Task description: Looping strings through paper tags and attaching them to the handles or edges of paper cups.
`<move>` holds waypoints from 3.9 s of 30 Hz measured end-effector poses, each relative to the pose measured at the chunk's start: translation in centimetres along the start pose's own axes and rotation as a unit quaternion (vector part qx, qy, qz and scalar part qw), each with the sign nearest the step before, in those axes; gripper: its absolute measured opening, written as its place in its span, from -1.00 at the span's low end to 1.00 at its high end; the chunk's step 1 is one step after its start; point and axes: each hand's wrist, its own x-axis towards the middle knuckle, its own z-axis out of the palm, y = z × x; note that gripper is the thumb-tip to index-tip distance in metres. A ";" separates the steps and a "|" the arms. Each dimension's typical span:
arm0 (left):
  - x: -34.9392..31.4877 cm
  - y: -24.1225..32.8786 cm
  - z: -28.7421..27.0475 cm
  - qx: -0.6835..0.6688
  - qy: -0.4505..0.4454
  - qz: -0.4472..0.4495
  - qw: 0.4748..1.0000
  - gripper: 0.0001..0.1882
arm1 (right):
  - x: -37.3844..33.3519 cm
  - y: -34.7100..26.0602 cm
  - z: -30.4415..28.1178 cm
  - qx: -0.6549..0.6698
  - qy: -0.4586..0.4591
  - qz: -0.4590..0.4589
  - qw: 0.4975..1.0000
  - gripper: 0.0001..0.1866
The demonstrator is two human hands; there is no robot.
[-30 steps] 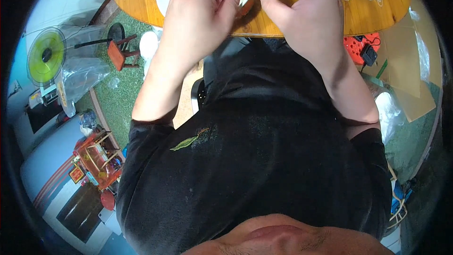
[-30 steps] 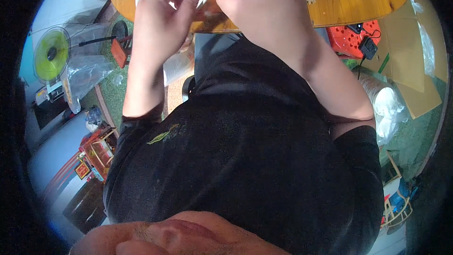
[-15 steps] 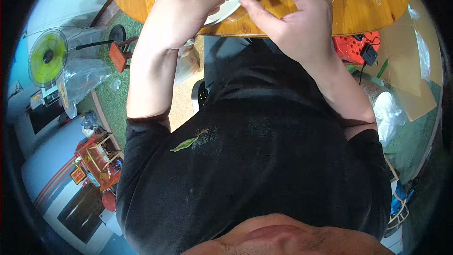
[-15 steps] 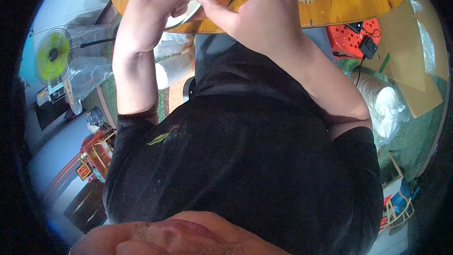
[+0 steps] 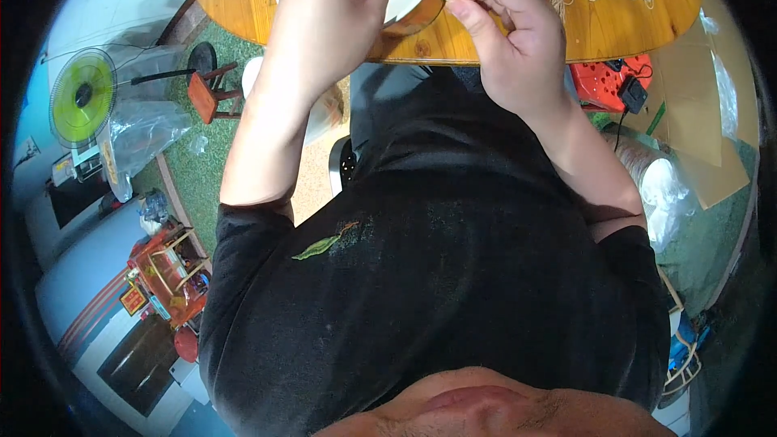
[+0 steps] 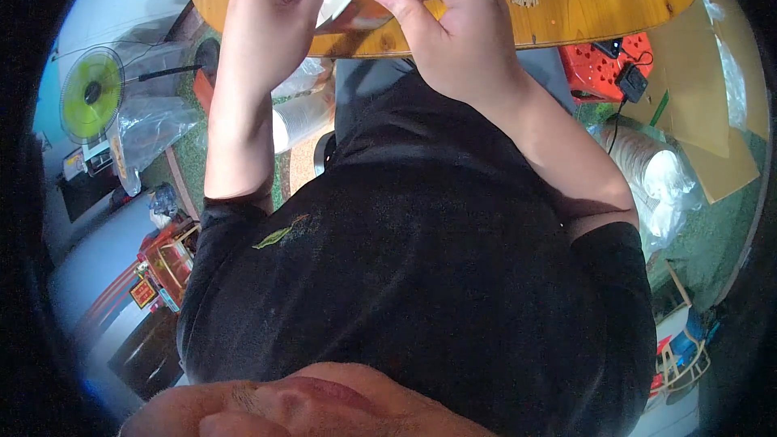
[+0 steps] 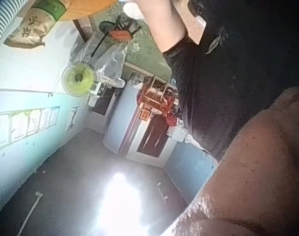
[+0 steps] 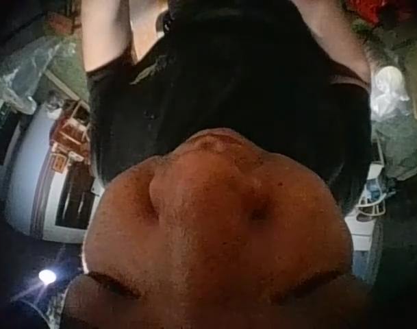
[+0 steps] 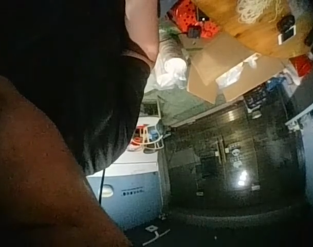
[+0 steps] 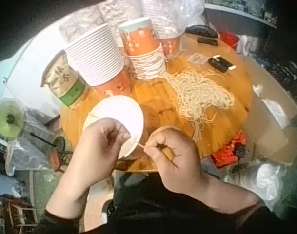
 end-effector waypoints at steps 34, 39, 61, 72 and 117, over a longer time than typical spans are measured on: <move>1.1 -2.7 -1.5 0.012 0.069 0.366 0.928 -0.65 | 6.2 -4.2 -0.9 0.095 -0.089 0.318 0.939 -0.80; 2.9 -2.3 -1.4 0.039 0.108 0.456 0.883 -0.64 | 6.7 -4.4 -1.6 0.073 -0.140 0.294 0.943 -0.78; 3.3 -2.9 -0.1 -0.169 0.073 0.472 0.862 -0.75 | 6.3 -4.2 -3.4 0.090 -0.172 0.315 0.929 -0.82; 3.6 -4.0 0.8 -0.053 0.117 0.527 0.840 -0.80 | 7.4 -4.8 -3.3 0.146 -0.126 0.400 0.896 -0.91; 1.3 -0.1 -0.4 -0.244 -0.155 -0.049 0.956 -0.89 | 6.1 -4.4 -3.2 0.165 -0.096 0.374 0.907 -0.87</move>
